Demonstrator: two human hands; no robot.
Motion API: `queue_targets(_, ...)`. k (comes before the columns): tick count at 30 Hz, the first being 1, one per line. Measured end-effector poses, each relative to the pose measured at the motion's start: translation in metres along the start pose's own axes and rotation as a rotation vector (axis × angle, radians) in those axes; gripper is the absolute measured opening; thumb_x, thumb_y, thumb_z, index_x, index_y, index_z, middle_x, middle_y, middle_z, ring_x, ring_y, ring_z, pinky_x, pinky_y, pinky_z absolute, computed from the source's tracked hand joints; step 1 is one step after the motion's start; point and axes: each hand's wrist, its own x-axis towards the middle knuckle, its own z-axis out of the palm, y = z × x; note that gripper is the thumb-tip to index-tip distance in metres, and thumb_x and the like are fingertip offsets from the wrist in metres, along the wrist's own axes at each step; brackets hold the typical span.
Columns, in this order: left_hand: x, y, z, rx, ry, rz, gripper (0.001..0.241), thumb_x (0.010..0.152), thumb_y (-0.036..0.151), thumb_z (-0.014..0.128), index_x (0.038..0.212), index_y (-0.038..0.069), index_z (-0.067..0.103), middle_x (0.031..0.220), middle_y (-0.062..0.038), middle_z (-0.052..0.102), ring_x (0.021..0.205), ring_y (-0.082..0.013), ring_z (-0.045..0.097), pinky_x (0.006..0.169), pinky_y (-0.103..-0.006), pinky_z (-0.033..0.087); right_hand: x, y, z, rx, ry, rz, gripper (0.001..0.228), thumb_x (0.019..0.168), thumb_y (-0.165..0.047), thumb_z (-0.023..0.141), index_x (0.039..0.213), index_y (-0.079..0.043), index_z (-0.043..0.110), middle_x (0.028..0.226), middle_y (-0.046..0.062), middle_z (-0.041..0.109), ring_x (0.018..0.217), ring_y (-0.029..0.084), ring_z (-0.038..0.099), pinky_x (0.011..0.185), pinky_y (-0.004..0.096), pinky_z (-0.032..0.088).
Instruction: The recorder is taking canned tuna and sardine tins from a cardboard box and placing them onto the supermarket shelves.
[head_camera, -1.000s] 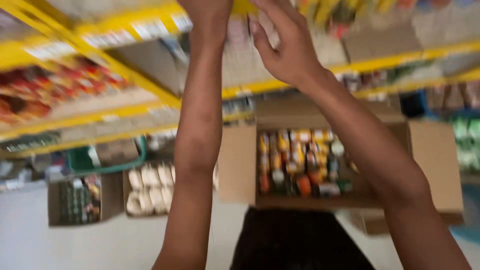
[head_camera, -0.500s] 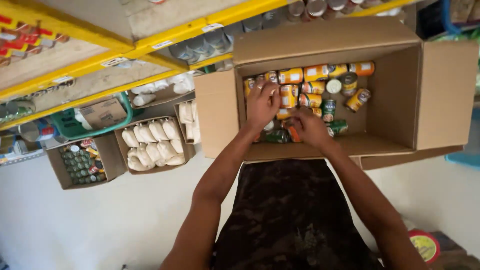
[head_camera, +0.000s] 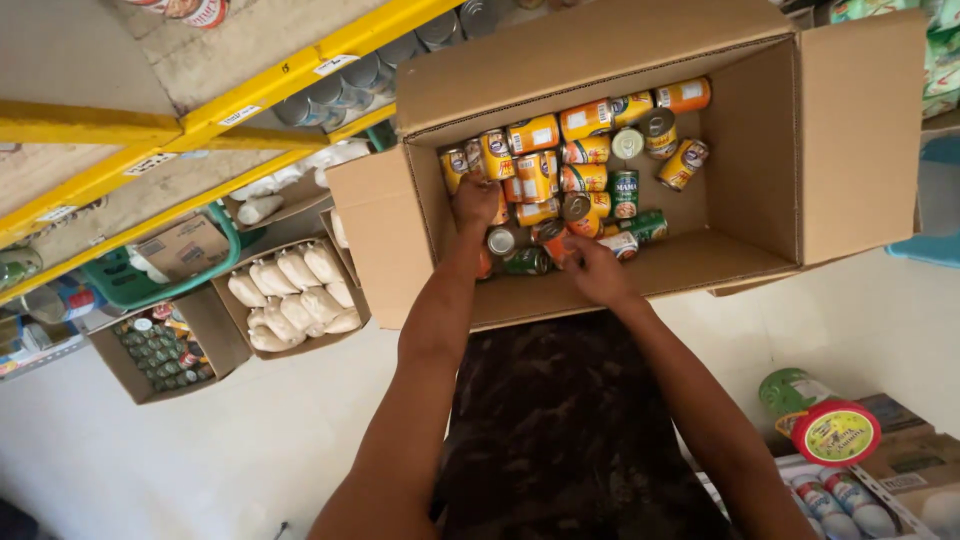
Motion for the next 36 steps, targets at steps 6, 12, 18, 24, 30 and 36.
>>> queue_targets(6, 0.007, 0.024, 0.008, 0.053, -0.03, -0.113, 0.038, 0.073, 0.028, 0.085, 0.095, 0.003, 0.067, 0.09, -0.018, 0.075, 0.088, -0.0341, 0.075, 0.079, -0.0441, 0.059, 0.033, 0.027, 0.024, 0.314, -0.086, 0.172, 0.034, 0.098, -0.017, 0.057, 0.127, -0.001, 0.064, 0.098, 0.013, 0.075, 0.08, 0.02, 0.071, 0.074, 0.033, 0.057)
queue_targets(12, 0.0, 0.053, -0.007, -0.062, -0.018, -0.194, 0.039, 0.076, 0.027, 0.081, 0.104, 0.003, 0.07, 0.098, -0.019, 0.078, 0.093, -0.0341, 0.076, 0.083, -0.0447, 0.06, 0.069, 0.021, 0.042, 0.243, -0.037, -0.026, 0.028, 0.098, -0.013, 0.067, 0.123, 0.0, 0.067, 0.101, 0.012, 0.078, 0.079, 0.018, 0.069, 0.071, 0.033, 0.057)
queue_targets(18, 0.008, 0.063, -0.008, 0.067, 0.031, -0.172, 0.054, 0.065, 0.036, 0.091, 0.101, 0.002, 0.072, 0.1, -0.021, 0.074, 0.092, -0.0381, 0.073, 0.081, -0.0469, 0.058, 0.132, -0.005, 0.036, -0.011, -0.075, 0.012, 0.052, 0.089, -0.005, 0.061, 0.141, -0.007, 0.058, 0.121, 0.017, 0.068, 0.105, 0.03, 0.07, 0.088, 0.041, 0.058)
queue_targets(24, -0.04, 0.011, -0.007, 0.02, 0.01, 0.005, 0.057, 0.066, 0.033, 0.087, 0.111, 0.002, 0.07, 0.107, -0.025, 0.072, 0.099, -0.0397, 0.071, 0.088, -0.0461, 0.057, 0.137, -0.044, 0.042, -0.374, -0.2, -0.34, 0.076, 0.073, 0.001, 0.066, 0.146, -0.01, 0.052, 0.158, 0.014, 0.046, 0.139, 0.038, 0.048, 0.11, 0.046, 0.046)
queue_targets(30, -0.099, -0.006, -0.04, 0.029, -0.192, -0.085, 0.067, 0.067, 0.055, 0.08, 0.116, 0.011, 0.073, 0.109, -0.02, 0.075, 0.103, -0.0346, 0.073, 0.089, -0.0466, 0.058, 0.086, -0.046, 0.068, -0.508, -0.281, -0.532, 0.079, 0.065, -0.003, 0.075, 0.142, -0.007, 0.055, 0.15, 0.018, 0.053, 0.141, 0.037, 0.047, 0.115, 0.05, 0.041)
queue_targets(36, -0.128, 0.003, -0.091, -0.079, -0.316, 0.165, 0.068, 0.058, 0.055, 0.077, 0.113, 0.014, 0.079, 0.102, -0.017, 0.079, 0.095, -0.0326, 0.077, 0.086, -0.0439, 0.06, 0.035, -0.075, 0.072, -0.21, -0.323, 0.062, 0.069, 0.072, -0.001, 0.073, 0.139, -0.005, 0.057, 0.114, 0.016, 0.072, 0.096, 0.032, 0.069, 0.084, 0.042, 0.056)
